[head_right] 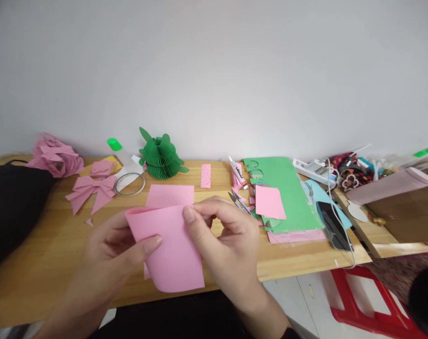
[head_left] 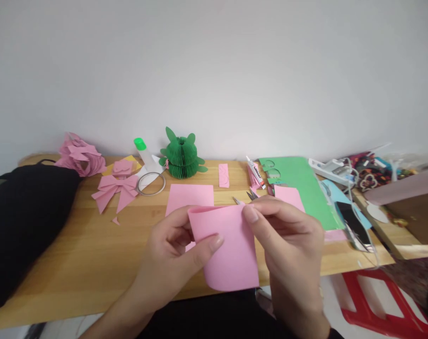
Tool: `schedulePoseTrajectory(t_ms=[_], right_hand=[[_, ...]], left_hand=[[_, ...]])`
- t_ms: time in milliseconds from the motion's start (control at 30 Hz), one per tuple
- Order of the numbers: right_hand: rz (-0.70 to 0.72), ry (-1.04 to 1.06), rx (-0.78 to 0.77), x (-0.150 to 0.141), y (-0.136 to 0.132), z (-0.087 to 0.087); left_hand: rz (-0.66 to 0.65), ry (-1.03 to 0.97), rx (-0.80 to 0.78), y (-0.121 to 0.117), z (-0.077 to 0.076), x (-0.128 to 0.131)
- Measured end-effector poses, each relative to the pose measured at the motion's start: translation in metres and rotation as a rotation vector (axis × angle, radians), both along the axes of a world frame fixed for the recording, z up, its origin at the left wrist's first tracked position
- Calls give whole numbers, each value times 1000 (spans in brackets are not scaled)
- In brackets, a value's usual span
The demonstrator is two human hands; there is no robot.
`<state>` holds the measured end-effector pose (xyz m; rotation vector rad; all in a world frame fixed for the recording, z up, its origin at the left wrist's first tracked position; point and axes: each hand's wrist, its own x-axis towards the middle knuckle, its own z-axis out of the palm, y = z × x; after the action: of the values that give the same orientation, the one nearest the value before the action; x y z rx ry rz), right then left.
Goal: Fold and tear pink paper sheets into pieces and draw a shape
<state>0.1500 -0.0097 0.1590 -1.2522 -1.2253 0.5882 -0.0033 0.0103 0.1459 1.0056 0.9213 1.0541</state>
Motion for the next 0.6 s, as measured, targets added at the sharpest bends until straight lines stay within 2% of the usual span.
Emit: schedulePoseTrajectory(t_ms=[167,300,500,600], right_hand=[[-55,-46,48,2,4,-6],[-70,-30,59,3,6,-8],[-63,-2,62,2,8,-10],[-69,0,79,3,8,-13]], left_hand=[[167,-100,87,12,-11,1],[272,-116,110,17,-15,2],[350,-68,115,18,-14,6],[363,-119,143,19,-14,8]])
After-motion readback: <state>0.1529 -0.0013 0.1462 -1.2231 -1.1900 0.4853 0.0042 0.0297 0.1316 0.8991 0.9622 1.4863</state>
